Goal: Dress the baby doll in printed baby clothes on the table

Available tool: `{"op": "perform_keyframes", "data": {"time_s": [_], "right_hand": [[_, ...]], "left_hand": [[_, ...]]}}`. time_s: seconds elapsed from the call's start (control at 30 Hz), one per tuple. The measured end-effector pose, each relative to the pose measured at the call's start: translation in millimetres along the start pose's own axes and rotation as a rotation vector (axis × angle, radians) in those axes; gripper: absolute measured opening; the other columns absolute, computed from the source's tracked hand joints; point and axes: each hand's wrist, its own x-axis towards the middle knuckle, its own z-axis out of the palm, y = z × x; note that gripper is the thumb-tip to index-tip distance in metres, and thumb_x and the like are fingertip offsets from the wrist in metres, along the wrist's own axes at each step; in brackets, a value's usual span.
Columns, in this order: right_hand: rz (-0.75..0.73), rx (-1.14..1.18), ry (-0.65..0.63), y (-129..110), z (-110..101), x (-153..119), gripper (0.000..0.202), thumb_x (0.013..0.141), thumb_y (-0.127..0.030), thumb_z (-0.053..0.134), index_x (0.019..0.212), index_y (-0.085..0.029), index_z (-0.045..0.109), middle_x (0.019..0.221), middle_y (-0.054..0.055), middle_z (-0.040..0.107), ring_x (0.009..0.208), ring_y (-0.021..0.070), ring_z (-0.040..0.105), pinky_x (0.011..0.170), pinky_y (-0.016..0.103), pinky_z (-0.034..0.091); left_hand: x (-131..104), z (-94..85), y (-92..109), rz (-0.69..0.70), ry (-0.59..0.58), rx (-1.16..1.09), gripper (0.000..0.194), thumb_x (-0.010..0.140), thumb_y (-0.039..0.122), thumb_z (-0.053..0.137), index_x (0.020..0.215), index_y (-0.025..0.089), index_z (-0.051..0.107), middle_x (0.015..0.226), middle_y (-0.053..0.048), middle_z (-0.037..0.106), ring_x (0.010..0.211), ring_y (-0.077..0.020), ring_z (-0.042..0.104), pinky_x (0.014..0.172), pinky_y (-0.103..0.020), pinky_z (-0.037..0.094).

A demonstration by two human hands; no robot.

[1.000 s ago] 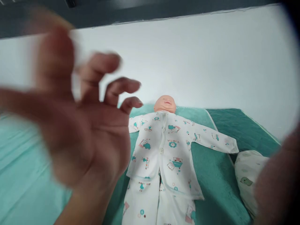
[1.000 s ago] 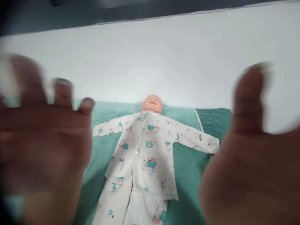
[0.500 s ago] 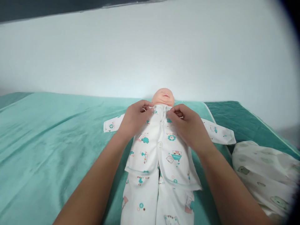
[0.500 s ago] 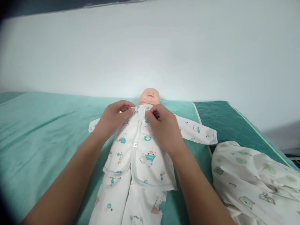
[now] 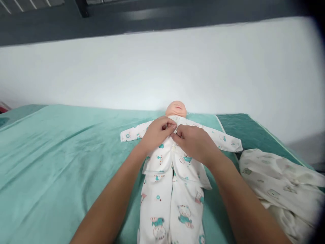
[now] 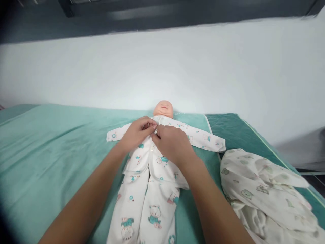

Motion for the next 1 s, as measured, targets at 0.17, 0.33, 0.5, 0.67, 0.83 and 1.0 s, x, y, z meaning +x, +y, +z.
{"op": "perform_keyframes", "data": {"time_s": [0.17,0.33,0.5,0.67,0.83,1.0], "right_hand": [[0.049,0.270,0.118,6.6,14.4,-13.9,0.029,0.090,-0.037,0.050,0.066,-0.022,0.044,0.062,-0.004,0.050,0.060,0.0135,0.043,0.058,0.027,0.027],[0.111,0.490,0.229,8.2,29.3,-28.5,0.026,0.091,-0.039,0.048,0.071,-0.022,0.047,0.062,-0.005,0.043,0.062,0.0134,0.041,0.061,0.026,0.030],[0.166,0.642,0.326,7.1,34.4,-29.7,0.028,0.091,-0.041,0.053,0.072,-0.021,0.050,0.064,-0.005,0.043,0.063,0.0124,0.039,0.062,0.026,0.033],[0.164,0.779,0.355,8.1,36.6,-31.8,0.025,0.091,-0.040,0.058,0.076,-0.020,0.052,0.068,-0.005,0.043,0.064,0.0117,0.038,0.062,0.026,0.033],[0.164,0.766,0.417,7.2,36.6,-34.5,0.026,0.091,-0.039,0.061,0.075,-0.020,0.052,0.068,-0.005,0.042,0.065,0.0114,0.037,0.060,0.025,0.032],[0.113,0.665,0.463,1.7,34.2,-41.9,0.023,0.093,-0.035,0.059,0.075,-0.020,0.054,0.067,-0.005,0.046,0.064,0.0110,0.040,0.061,0.025,0.033]], "left_hand": [[-20.0,14.3,-5.5,0.135,0.152,0.147,0.022,0.094,0.028,0.051,0.101,0.025,0.072,0.099,-0.004,0.063,0.101,-0.0194,0.054,0.095,-0.037,0.043],[-38.1,17.5,-12.9,0.152,0.171,0.126,0.026,0.094,0.027,0.053,0.115,0.027,0.068,0.111,-0.005,0.061,0.112,-0.0195,0.052,0.104,-0.037,0.039],[-41.5,15.3,-13.6,0.135,0.155,0.109,0.030,0.095,0.028,0.052,0.122,0.029,0.065,0.117,-0.005,0.059,0.116,-0.0205,0.050,0.107,-0.038,0.038],[-46.9,3.2,-10.7,0.088,0.034,-0.048,0.015,0.092,0.034,0.058,0.097,0.027,0.071,0.127,-0.005,0.055,0.125,-0.0231,0.047,0.102,-0.038,0.044],[-52.0,-12.4,-4.9,0.039,-0.179,-0.104,0.012,0.089,0.036,0.063,0.091,0.027,0.070,0.142,-0.002,0.046,0.136,-0.0266,0.037,0.099,-0.038,0.046],[-52.6,-14.5,-2.1,0.040,-0.200,-0.083,0.008,0.085,0.033,0.068,0.089,0.027,0.069,0.145,0.000,0.045,0.139,-0.0266,0.033,0.109,-0.042,0.039]]}}
